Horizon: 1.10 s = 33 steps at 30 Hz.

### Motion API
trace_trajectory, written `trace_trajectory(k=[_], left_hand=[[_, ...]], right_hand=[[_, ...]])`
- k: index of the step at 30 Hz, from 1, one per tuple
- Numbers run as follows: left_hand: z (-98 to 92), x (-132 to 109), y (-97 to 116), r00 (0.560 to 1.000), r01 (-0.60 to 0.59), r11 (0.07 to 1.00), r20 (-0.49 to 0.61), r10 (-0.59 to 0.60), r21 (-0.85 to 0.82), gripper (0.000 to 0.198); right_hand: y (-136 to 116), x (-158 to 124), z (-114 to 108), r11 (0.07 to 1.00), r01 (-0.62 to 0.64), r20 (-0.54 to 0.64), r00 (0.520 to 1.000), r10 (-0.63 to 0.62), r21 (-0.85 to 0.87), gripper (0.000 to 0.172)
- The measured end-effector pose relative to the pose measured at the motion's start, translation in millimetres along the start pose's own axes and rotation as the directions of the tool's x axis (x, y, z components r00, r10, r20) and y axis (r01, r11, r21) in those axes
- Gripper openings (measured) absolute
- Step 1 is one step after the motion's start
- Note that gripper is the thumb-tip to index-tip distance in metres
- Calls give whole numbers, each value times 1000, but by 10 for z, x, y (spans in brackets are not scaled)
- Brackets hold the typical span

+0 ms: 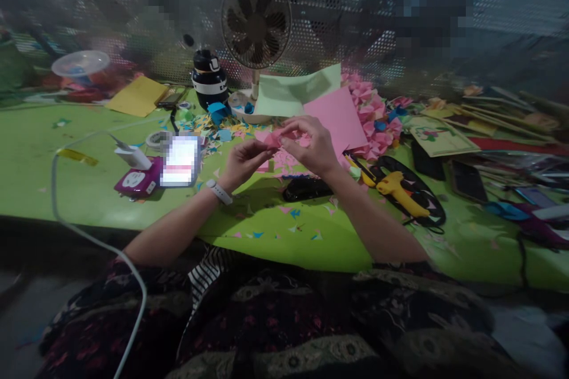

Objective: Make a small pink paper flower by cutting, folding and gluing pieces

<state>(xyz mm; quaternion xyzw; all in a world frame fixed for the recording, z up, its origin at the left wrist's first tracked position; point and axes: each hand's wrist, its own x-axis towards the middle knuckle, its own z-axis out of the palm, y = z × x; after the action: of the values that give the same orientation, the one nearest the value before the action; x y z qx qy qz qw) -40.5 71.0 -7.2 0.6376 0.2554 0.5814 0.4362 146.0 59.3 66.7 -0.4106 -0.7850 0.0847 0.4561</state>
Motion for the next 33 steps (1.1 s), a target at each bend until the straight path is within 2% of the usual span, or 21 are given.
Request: trace_trajectory(k=[8,15,33], left_hand=[[-10,1,1,985,-172,974,42,167,144,19],[-12,-1,20,953,-304,923,74,295,236,14],[-28,-3,34,957,-289,919,85,276,269,18]], right_hand=[[1,-4,29,996,57,-26,998,-59,-70,5],[7,3,36,986,110,-15,994,-112,-125,6],[9,6,57,987,71,23,997,-68,-145,5]])
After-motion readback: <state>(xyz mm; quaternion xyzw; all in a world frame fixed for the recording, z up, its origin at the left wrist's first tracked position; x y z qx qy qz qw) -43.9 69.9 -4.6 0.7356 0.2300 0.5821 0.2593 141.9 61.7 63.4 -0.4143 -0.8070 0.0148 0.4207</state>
